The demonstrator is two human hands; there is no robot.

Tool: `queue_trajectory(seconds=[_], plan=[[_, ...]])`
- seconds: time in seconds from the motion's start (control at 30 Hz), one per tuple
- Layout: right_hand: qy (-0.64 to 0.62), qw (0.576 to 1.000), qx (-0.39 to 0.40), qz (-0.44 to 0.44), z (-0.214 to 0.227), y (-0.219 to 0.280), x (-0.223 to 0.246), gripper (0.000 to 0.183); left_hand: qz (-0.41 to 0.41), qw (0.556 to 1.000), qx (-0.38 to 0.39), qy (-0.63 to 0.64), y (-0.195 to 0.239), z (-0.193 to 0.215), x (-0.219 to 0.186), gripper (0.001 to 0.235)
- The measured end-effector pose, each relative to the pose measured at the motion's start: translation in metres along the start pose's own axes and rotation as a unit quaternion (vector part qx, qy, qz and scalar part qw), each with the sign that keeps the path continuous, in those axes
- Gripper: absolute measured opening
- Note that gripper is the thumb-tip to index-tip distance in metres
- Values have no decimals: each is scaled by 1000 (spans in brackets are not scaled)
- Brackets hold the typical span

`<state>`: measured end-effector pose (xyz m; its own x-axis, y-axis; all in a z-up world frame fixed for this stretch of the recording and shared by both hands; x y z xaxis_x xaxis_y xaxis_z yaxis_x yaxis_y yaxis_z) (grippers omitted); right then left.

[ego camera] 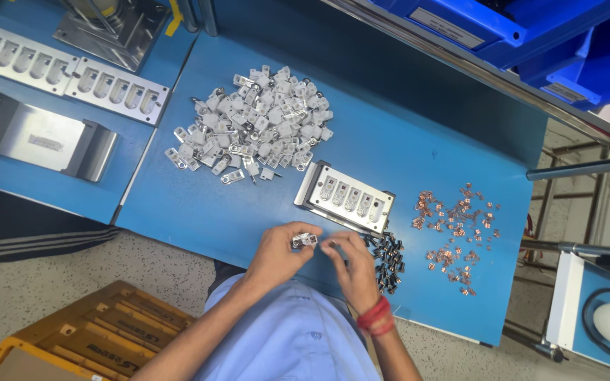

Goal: The person assembles small electrical components by inserting metal pins into white plastic housings using tweezers. The person repeatedly picks up housings and pins, inserts the pins, and places the assembled units into a metal tray. The process is repeated continuously throughout the clip.

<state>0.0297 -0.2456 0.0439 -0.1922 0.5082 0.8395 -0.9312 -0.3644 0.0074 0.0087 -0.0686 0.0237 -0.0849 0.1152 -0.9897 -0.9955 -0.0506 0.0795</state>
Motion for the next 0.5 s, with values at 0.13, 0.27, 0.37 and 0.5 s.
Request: queue_trajectory(seconds=[0.13,0.27,0.37,0.5], plan=[[36,997,-69,18,27,26,37,14,45,998,2,-36,1,-3,2,29],[15,993,-86,74,32,35,51,17,76,996,26,-39,1,-7,-1,30],[13,995,-77,67,20,23,42,18,21,999,34,-27,0,-3,-7,32],[27,989,-80,119,11,23,38,16,52,995,85,-9,3,4,-4,36]])
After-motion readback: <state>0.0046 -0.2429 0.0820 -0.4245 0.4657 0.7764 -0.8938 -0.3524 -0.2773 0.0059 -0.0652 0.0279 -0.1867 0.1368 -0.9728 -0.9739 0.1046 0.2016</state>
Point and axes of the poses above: each hand's wrist, its own y-axis away from the middle knuckle, its own z-axis out of the back of the hand, x = y × z, the point moved 3 cm from there along -y, towards the middle knuckle, and after that the axes turned 8 degrees about -z, right-handed, at the moved point
